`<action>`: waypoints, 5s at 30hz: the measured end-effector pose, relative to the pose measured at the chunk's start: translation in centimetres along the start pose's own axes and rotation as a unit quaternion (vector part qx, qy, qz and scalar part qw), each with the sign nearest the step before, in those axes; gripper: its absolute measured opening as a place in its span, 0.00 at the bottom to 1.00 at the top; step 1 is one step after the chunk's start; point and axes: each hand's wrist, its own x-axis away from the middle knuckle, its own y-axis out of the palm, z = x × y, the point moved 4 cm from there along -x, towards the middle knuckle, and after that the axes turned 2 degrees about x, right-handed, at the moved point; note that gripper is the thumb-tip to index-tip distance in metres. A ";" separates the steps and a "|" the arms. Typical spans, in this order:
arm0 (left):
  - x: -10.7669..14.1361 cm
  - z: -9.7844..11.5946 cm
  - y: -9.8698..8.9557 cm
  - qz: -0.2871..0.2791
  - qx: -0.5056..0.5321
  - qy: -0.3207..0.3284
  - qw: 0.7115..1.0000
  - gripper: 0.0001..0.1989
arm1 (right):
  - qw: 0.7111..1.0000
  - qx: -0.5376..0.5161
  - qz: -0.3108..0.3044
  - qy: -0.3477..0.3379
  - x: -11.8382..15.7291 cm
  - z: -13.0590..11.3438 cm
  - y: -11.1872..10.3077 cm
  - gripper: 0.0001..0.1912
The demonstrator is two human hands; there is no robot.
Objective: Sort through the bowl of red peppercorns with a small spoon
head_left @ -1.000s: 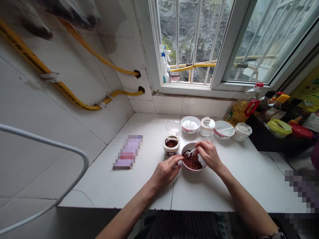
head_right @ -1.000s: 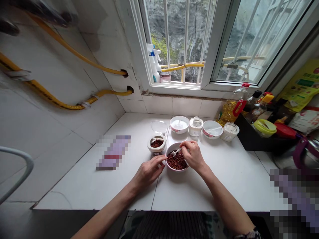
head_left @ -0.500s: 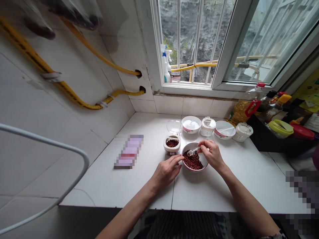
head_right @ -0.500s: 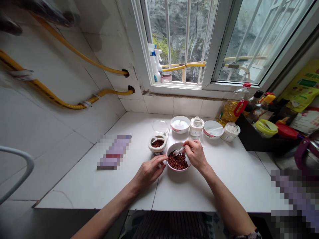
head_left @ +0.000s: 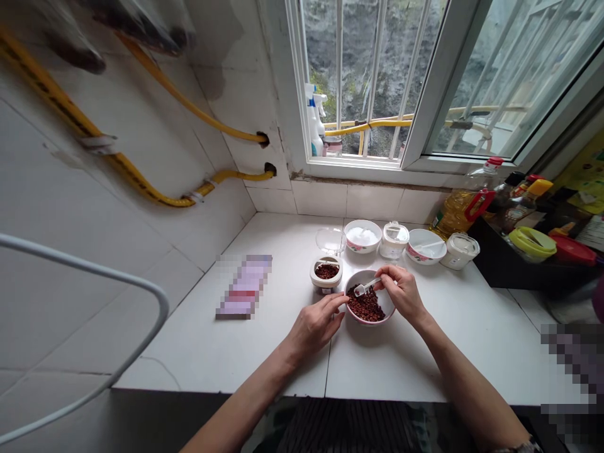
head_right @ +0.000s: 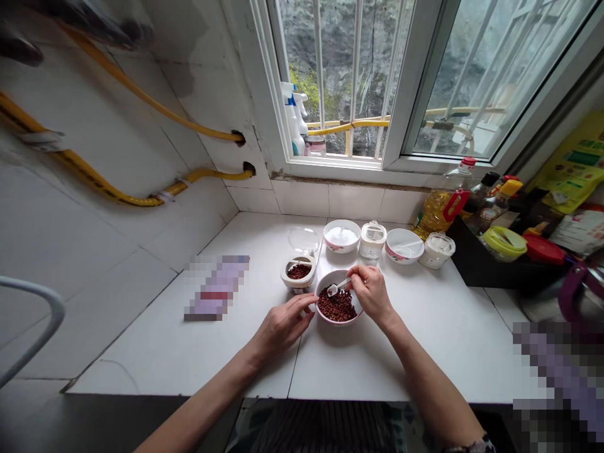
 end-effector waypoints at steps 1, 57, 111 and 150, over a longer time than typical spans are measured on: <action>0.0 0.0 0.0 0.000 0.000 0.001 1.000 0.17 | 0.999 -0.027 -0.002 0.021 0.0 0.1 0.0 0.08; 0.1 0.3 -0.1 0.022 -0.040 0.014 0.999 0.18 | 1.000 -0.005 -0.024 -0.018 0.4 -0.4 0.6 0.09; -0.2 1.1 -0.3 0.024 -0.102 0.049 0.993 0.14 | 0.987 0.122 0.001 -0.105 0.4 -0.1 0.2 0.10; -0.4 1.3 -0.4 0.030 -0.101 0.051 0.993 0.13 | 0.988 -0.012 0.028 -0.152 0.0 -3.8 2.3 0.09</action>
